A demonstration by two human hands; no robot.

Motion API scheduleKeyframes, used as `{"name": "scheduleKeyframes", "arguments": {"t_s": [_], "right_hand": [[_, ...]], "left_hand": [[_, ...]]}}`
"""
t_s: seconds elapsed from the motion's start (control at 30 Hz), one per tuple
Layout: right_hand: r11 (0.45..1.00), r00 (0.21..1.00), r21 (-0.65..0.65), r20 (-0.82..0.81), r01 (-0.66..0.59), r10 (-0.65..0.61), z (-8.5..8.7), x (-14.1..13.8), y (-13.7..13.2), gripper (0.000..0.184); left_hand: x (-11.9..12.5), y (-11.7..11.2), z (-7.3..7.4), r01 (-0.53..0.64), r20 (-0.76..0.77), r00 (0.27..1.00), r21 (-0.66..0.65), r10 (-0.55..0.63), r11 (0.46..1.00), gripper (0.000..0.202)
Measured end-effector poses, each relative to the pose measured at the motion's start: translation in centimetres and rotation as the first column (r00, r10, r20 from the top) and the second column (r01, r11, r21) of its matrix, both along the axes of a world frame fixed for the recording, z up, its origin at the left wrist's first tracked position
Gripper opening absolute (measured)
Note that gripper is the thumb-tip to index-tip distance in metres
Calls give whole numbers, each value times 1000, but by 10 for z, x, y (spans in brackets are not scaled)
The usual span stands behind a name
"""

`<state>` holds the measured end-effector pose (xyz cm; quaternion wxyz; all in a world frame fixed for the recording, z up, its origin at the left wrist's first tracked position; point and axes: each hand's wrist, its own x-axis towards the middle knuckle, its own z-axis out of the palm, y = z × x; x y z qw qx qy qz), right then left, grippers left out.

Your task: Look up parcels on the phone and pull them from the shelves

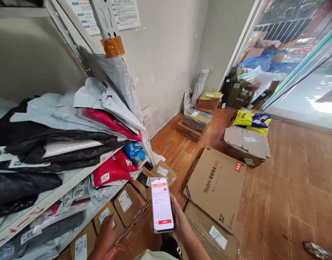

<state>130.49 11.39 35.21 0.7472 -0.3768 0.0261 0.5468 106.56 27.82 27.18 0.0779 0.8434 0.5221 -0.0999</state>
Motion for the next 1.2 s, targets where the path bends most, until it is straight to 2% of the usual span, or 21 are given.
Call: {"name": "scheduleKeyframes", "arguments": {"t_s": [0.1, 0.23, 0.3, 0.37, 0.53, 0.7, 0.87, 0.97, 1.07, 1.2], "right_hand": [[999, 999, -10, 3, 48, -48, 2, 24, 14, 51], [998, 998, -24, -15, 58, -58, 1, 39, 22, 51], [997, 997, -53, -46, 57, -60, -1, 42, 21, 51], [994, 995, -82, -69, 70, -76, -4, 42, 18, 50], [988, 990, -114, -87, 103, -113, -8, 44, 16, 50], [994, 997, -85, -41, 63, -67, 1, 47, 27, 49], [999, 998, 25, 41, 41, -42, 8, 42, 43, 46], [999, 1000, 40, 24, 12, -13, 10, 39, 49, 48], [999, 1000, 51, 18, 4, -5, 11, 38, 52, 48], [999, 1000, 36, 5, -4, 4, 10, 39, 53, 47]], "left_hand": [[52, 38, 6, 53, -30, 998, 52, -52, 997, 43], [118, 92, 21, 146, -63, 988, 120, -140, 982, 53], [136, 112, 26, 190, -97, 979, 122, -179, 974, 54], [142, 126, 26, 199, -150, 972, 98, -183, 975, 53], [119, 138, 14, 164, -257, 955, 50, -146, 985, 49], [93, 129, 7, 229, -291, 935, 53, -204, 972, 52], [72, 100, 6, 273, -269, 933, 86, -241, 958, 49], [48, 78, 1, 275, -278, 930, 94, -240, 957, 48], [15, 59, -9, 251, -363, 910, 103, -198, 962, 50], [-23, 42, -19, 157, -485, 870, 96, -91, 983, 47]]}}
